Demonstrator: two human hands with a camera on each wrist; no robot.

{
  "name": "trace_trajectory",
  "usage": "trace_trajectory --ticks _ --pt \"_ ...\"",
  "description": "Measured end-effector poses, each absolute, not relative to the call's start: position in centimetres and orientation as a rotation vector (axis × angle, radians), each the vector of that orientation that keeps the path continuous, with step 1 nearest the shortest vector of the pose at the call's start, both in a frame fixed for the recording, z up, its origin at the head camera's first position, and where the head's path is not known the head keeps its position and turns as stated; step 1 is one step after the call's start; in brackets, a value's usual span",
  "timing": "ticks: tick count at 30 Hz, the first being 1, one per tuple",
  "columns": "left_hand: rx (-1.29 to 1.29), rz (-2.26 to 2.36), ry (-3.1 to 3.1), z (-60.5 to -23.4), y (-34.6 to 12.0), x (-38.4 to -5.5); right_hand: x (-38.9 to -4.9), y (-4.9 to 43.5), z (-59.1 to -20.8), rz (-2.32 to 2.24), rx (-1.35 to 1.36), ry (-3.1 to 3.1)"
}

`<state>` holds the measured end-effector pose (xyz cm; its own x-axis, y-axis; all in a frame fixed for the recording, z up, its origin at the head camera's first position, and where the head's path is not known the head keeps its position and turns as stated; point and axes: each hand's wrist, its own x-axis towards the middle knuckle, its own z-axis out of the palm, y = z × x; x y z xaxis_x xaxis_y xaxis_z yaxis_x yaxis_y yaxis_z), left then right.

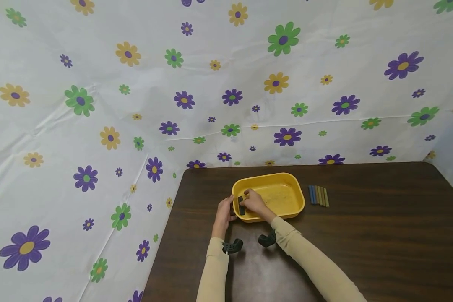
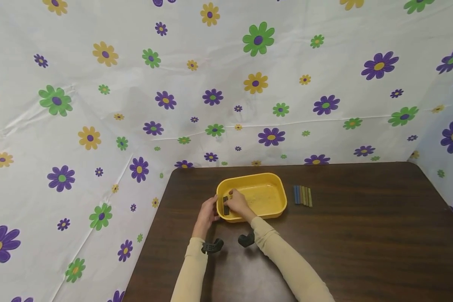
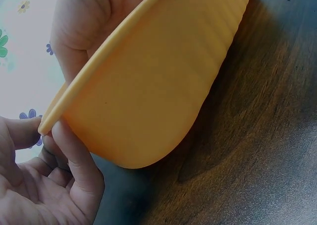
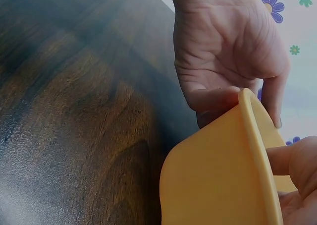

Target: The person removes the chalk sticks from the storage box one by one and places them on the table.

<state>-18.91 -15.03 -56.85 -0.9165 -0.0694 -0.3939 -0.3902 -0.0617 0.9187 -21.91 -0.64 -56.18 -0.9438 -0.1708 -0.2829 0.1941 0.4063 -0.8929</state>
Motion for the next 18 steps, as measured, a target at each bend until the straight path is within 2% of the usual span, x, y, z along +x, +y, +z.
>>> trace_trajectory --ticks 18 --pt "-0.526 2.096 1.990 -57.01 -14.81 -18.88 -21.61 -0.83 -56.14 -1.573 -0.038 2.233"
